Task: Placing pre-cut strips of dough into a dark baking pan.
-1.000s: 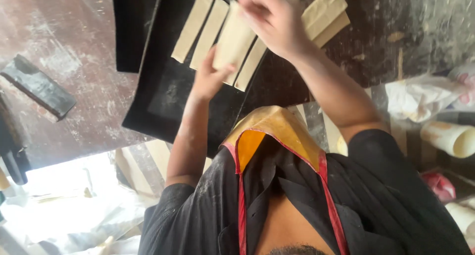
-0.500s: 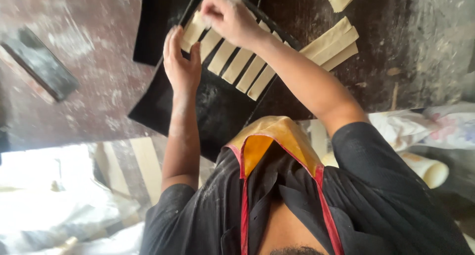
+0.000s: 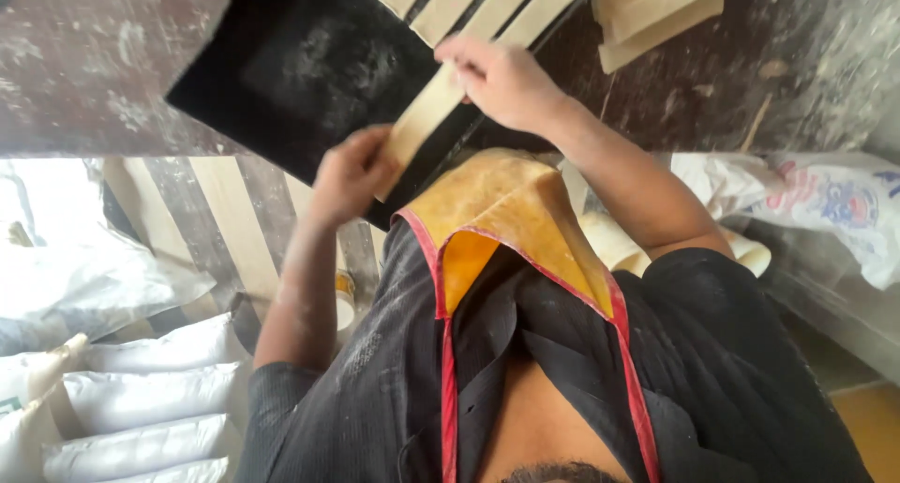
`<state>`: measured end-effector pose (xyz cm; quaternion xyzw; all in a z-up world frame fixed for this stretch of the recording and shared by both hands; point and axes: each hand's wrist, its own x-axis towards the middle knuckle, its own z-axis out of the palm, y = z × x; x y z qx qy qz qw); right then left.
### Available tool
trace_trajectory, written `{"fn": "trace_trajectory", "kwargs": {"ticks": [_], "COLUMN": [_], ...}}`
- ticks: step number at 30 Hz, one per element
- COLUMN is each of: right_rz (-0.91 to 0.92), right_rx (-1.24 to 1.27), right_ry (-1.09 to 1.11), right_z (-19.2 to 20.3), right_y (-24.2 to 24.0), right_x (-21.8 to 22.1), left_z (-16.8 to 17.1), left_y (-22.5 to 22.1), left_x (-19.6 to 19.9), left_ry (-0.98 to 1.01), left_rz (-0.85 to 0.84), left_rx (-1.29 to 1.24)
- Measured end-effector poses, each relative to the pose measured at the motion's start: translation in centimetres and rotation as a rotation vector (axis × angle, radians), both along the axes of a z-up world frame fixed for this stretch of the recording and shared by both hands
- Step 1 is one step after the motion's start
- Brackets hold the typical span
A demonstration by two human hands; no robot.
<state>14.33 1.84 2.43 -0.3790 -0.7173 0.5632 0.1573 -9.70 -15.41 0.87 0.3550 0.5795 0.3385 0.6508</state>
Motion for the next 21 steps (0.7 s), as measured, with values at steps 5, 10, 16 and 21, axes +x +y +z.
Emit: {"fn": "trace_trajectory", "kwargs": {"ticks": [5,10,16,21], "right_rz": [0.239,0.526,0.066,-0.78], "right_rx": [0.377,0.525,0.649,0.412], "right_ry": [-0.203,-0.418,-0.119,-0.383], "right_z": [-2.5,-3.0,-2.5,-6.6], "right_y": [-2.2,-3.8,-1.1,4.2], "right_x": [1.3,0.4,7.0,21.6], "left_z": [0.1,1.6,3.1,2.7], "left_y": [-1.7,-0.5,0.1,0.9], "left_x": [3.0,4.2,5.5,7.1], "left_ry": [0.468,0.714,0.646,0.684], "left_rz": [-0.297,-0.273,-0.289,-0.249], "left_rx": [-0.046,0.099,0.07,0.178]}}
